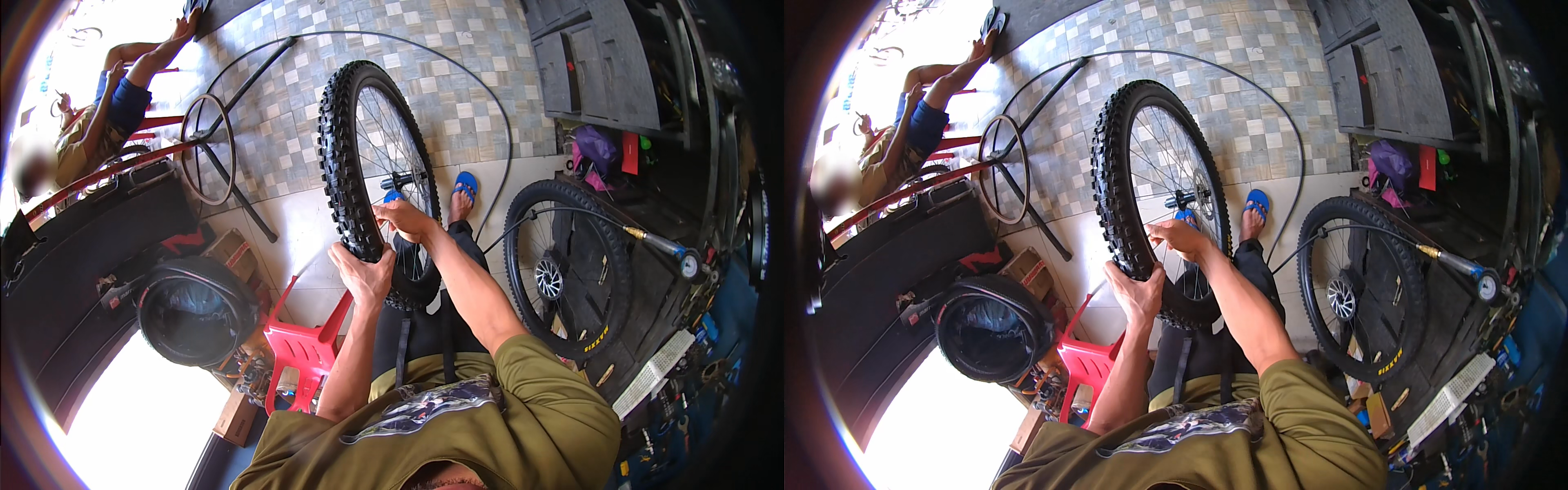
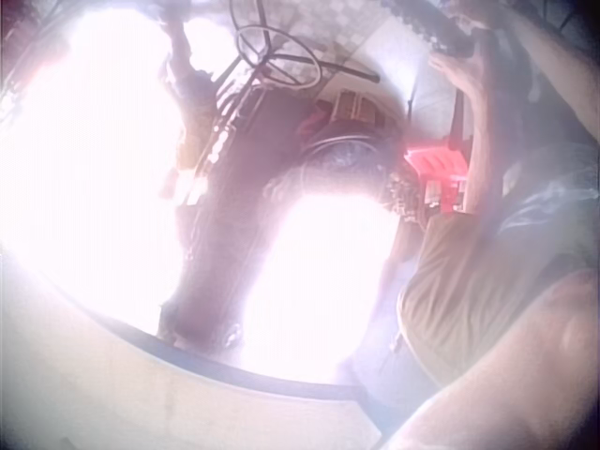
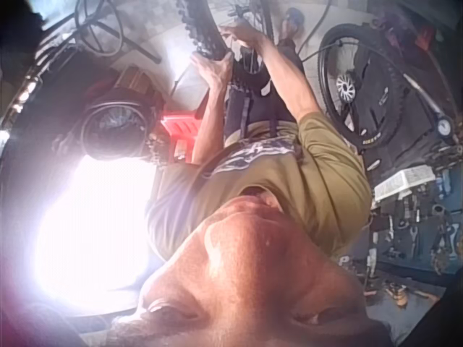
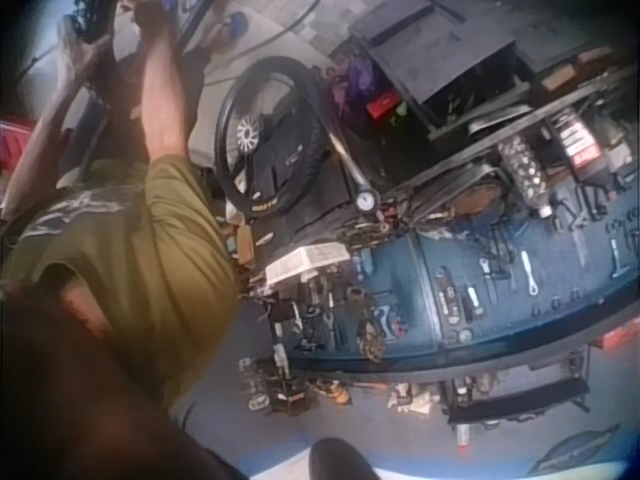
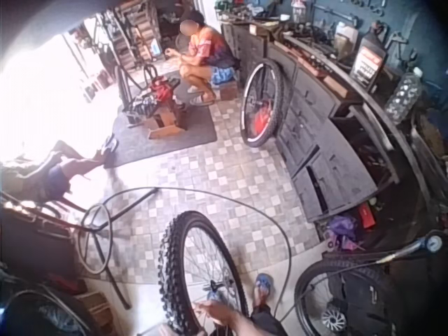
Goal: The person inflates a bicycle tire using a handheld air pump with a pressure gauge. They repeatedly attach the pump to the valve, pump air, and check the tire by hand, rotating the wheel to inspect the tire seating.
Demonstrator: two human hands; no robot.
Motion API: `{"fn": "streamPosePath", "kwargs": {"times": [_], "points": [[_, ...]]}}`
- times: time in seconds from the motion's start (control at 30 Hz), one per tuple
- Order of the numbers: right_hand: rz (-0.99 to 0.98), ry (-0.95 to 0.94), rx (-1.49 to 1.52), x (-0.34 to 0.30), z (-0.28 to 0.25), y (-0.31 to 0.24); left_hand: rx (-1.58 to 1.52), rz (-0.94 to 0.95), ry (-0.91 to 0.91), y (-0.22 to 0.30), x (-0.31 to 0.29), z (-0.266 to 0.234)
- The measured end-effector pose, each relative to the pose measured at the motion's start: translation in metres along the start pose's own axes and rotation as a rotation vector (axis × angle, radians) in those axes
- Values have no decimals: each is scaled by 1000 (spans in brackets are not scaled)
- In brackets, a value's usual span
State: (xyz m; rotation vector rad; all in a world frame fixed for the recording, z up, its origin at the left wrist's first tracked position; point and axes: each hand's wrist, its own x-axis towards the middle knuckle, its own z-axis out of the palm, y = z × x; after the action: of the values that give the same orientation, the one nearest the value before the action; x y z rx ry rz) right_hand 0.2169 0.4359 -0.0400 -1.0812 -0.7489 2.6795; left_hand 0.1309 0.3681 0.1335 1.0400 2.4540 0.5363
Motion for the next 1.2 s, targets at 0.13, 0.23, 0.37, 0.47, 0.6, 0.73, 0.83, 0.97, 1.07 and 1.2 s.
{"fn": "streamPosePath", "kwargs": {"times": [0.13,0.23,0.37,0.47,0.6,0.73,0.83,0.97,1.07,1.2], "points": [[-7,18,-34,0,-1,1,6,18,1,-3,-1,3],[-19,23,-63,-2,1,-1,-3,-24,-13,-4,-3,2],[-33,18,-98,-2,3,1,-13,-32,-3,-7,-9,2],[-9,9,-90,-4,0,9,-24,20,14,-10,-16,2],[77,64,-36,-17,10,11,38,36,-48,-26,-27,-1],[81,117,-113,-38,14,3,-9,50,-217,-40,-31,-25],[-16,213,-428,-44,-7,-8,-162,17,-332,-60,-19,-43],[-649,436,-956,-94,45,-39,-407,-256,-167,-96,-9,-76],[-715,267,-904,-137,97,-70,-753,-341,-235,-96,-5,-93],[-691,46,-789,-156,145,-68,-976,-315,-417,-50,-16,-104]]}}
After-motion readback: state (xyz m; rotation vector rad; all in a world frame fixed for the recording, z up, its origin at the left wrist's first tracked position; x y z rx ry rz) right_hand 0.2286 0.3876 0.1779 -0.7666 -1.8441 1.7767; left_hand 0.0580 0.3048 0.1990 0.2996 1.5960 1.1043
